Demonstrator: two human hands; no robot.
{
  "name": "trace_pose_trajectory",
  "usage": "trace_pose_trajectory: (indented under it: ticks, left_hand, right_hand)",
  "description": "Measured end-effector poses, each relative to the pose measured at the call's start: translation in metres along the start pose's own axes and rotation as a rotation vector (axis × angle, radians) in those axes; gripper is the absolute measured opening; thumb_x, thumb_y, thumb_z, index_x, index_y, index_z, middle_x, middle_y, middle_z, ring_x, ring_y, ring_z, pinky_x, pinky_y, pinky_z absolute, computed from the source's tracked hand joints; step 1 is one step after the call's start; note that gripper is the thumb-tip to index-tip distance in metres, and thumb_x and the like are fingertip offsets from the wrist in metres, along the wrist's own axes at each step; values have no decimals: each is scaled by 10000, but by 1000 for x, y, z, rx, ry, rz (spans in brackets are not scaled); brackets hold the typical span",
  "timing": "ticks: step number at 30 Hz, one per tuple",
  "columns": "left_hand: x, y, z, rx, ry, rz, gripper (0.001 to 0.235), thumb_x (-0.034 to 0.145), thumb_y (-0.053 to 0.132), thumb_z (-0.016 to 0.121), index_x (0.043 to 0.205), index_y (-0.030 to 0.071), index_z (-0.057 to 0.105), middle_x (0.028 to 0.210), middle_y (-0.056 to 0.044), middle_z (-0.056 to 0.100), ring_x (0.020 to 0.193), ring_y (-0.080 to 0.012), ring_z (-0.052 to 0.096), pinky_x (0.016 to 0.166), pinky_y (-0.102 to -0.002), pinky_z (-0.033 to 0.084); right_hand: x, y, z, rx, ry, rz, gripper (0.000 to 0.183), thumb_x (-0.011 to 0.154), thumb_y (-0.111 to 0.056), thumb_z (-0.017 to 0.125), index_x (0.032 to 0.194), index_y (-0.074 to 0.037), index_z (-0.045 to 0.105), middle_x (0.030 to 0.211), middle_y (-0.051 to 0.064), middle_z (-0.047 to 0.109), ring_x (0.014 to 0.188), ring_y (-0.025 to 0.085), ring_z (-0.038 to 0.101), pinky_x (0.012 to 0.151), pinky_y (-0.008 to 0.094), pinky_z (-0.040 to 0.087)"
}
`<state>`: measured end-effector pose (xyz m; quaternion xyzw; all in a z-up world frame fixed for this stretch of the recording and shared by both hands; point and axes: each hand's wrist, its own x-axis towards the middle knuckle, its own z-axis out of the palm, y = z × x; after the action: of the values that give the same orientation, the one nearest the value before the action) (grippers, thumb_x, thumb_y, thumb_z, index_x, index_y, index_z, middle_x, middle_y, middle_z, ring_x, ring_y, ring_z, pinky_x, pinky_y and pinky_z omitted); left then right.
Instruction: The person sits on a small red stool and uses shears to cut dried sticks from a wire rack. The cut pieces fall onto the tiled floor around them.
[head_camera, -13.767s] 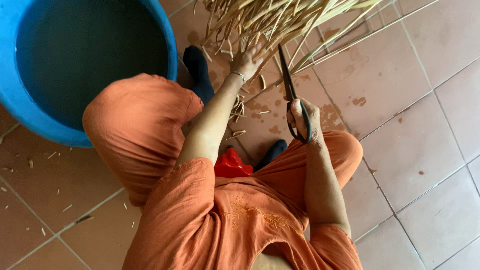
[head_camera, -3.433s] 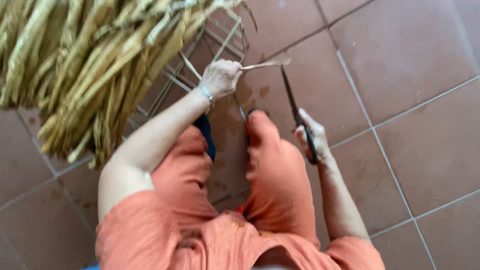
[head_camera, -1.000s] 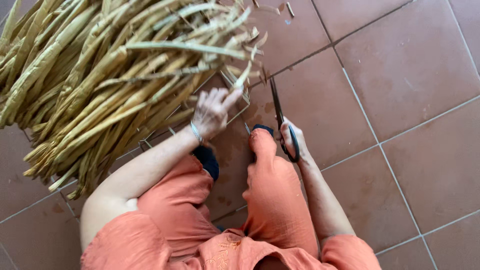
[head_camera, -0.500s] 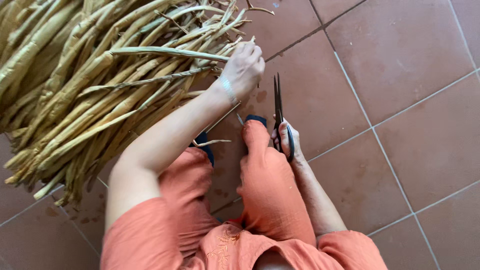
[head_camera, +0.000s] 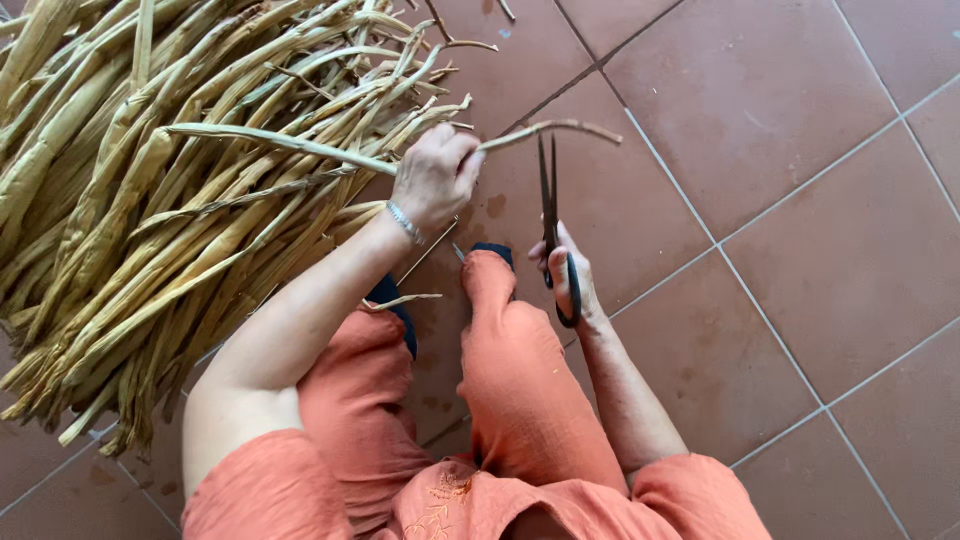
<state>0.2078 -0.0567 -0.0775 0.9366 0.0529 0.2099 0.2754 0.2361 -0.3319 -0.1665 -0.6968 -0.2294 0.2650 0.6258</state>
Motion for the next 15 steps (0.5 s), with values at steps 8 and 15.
trace_pose_trajectory:
  ticks: [8,15]
  left_hand:
    - [-19,29,-22,-87,-68,-114,80,942,149,713,965,74,700,857,-125,614,801,-329,647,722,-449,524]
    - [-24,27,-17,-101,-111,-124,123,950,175,703,986,57,702,884,-139,605,822,-338,647,732,-449,528]
  right_hand:
    - [12,-33,-1,-42,38,39,937,952,-748,441,1503,8,495,789,-12,615,631,60,501,581,220,441]
    - [3,-32,10,-115,52,-22,787,1051,-669,429,1432,4,572,700,-34,554,614,52,507,592,215,445]
